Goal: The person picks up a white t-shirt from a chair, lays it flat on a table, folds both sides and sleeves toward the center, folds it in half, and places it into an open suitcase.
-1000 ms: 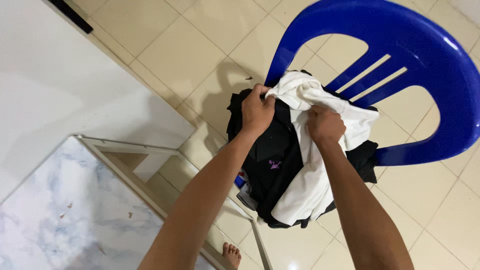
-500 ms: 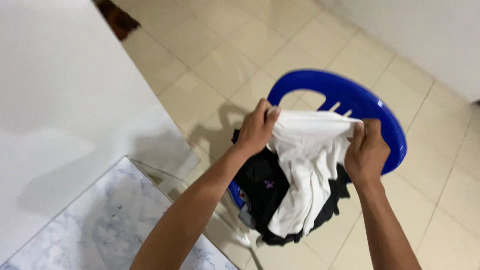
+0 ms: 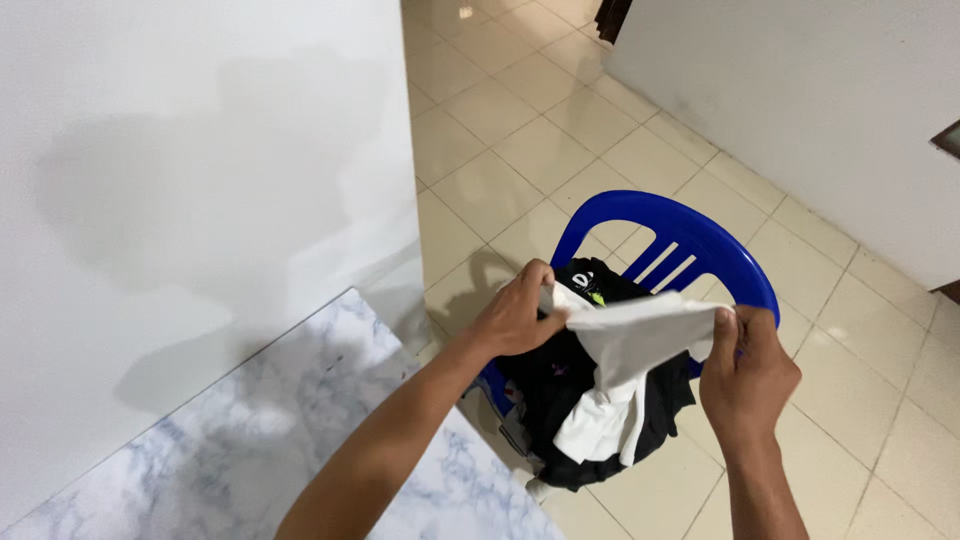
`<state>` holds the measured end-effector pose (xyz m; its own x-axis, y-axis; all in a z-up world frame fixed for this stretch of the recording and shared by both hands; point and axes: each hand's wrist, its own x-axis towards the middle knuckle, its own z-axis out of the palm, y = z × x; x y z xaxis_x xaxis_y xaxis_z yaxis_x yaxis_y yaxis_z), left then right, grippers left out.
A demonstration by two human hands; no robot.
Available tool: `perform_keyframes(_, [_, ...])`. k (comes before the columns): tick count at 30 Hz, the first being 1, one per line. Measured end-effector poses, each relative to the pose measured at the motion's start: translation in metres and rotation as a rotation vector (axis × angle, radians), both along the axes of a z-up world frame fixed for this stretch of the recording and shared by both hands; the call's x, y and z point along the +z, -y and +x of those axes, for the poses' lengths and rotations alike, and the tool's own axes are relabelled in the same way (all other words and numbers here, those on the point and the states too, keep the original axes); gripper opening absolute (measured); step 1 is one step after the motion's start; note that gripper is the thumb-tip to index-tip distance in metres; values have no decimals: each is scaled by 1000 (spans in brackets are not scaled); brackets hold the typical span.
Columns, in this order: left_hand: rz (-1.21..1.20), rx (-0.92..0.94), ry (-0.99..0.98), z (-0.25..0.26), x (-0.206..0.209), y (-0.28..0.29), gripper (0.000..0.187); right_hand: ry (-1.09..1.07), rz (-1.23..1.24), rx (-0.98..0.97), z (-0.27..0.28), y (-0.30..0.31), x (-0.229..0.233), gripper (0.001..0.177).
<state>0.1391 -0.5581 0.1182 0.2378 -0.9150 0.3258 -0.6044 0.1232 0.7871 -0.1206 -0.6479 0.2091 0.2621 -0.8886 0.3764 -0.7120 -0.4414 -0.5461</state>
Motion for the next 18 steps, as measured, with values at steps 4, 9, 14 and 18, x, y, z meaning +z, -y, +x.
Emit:
perform_keyframes(4, [-17, -51, 139, 16, 7, -55, 70, 17, -153, 19, -27, -50, 9, 24])
perform_keyframes(9, [296, 393, 136, 33, 7, -90, 28, -30, -30, 44, -41, -119, 8, 22])
perform_keyframes(14, [218, 592, -148, 27, 27, -124, 18, -128, 70, 30, -58, -193, -6, 24])
perform_keyframes(18, [130, 645, -276, 25, 30, -150, 18, -92, 130, 96, -56, -260, -19, 25])
